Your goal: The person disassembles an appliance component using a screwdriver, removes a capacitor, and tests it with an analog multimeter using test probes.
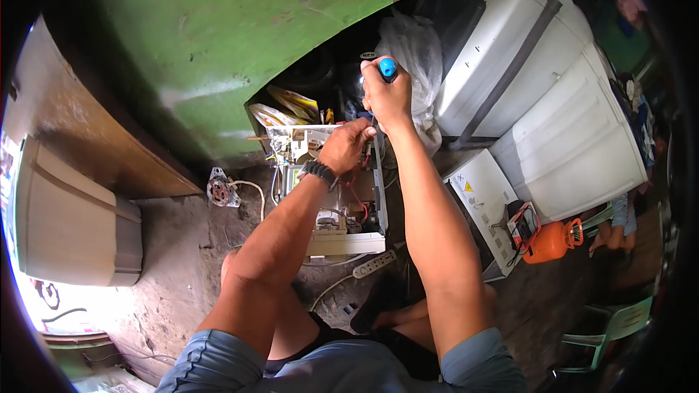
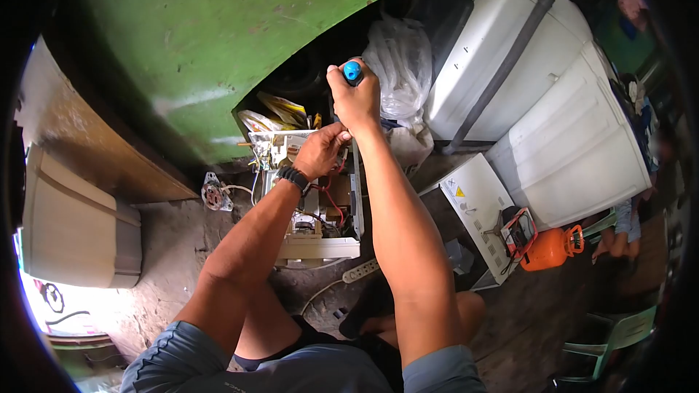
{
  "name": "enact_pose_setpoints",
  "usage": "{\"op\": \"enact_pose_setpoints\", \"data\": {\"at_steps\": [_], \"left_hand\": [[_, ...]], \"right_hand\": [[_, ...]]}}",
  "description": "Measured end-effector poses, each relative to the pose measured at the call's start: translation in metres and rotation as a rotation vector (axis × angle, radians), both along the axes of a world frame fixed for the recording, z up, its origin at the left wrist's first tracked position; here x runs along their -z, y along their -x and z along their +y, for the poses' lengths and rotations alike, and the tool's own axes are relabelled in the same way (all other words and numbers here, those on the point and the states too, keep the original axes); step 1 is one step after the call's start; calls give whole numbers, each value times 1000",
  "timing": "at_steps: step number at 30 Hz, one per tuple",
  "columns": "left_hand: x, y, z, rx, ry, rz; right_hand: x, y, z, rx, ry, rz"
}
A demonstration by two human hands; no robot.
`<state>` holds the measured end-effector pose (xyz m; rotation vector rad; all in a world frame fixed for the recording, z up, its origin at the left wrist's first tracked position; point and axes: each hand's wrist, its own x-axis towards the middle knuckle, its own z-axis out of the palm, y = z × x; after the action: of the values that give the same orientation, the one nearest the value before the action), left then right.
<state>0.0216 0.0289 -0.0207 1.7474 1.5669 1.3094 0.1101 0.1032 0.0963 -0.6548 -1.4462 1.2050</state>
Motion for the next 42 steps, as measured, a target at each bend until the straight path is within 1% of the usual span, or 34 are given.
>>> {"op": "enact_pose_setpoints", "data": {"at_steps": [1, 4, 7, 12, 15, 17, 19, 20, 21, 23, 25, 26, 28, 29, 32, 33, 35, 37, 39, 40, 41, 42], "left_hand": [[-2, -1, 0, 9, -1, 7], [2, -3, 2, 10, -32, -101], [9, 1, 8, 2, -35, -51], [10, 4, 8, 21, 24, -69], [13, 5, 10, 16, 12, -51], [12, 4, 10, 10, 11, -22], [5, 2, 6, 33, 49, -110], [1, 2, 3, 5, 12, -57], [1, 2, 0, 5, 16, -54], [-3, 0, -3, 1, -20, -61], [8, 4, 1, 8, -16, -57], [14, 7, 4, 20, -14, -50], [-3, 8, -5, 15, -25, -12], [-13, 6, -11, 15, -29, 23], [-21, 8, -19, 25, -18, 44], [-21, 10, -21, 43, -22, 52], [-23, 11, -26, 47, -43, 41], [-23, 10, -32, 28, -39, 164], [-22, 11, -37, 33, -39, 147], [-21, 13, -39, 60, -30, 178], [-22, 16, -39, 83, -23, 210], [-28, 18, -42, 107, 36, 241]], "right_hand": [[0, 0, 2, 9, -1, 7], [1, 0, 4, -8, 51, -27], [2, 0, 10, -108, 112, 1], [-5, -1, 11, -255, 223, 15], [-2, -1, 14, -282, 234, 30], [2, 1, 17, -266, 213, 25], [8, 6, 19, -110, 8, -41], [11, 8, 20, -34, -81, -72], [9, 8, 16, -33, -77, -69], [4, 6, 7, 53, -122, -127], [6, 4, 8, 7, -118, -113], [6, 1, 6, -79, -85, -69], [4, -4, 0, -203, -31, 8], [3, -6, -3, -209, -31, 3], [8, -6, -9, -184, -20, 147], [6, -11, -14, -177, 21, 104], [15, -11, -14, -112, -151, 1], [9, -22, -34, -95, -233, -67], [11, -32, -50, -159, -192, -45], [13, -36, -54, -107, -312, -95], [19, -40, -59, -137, -303, -84], [23, -43, -63, -161, -275, -65]]}}
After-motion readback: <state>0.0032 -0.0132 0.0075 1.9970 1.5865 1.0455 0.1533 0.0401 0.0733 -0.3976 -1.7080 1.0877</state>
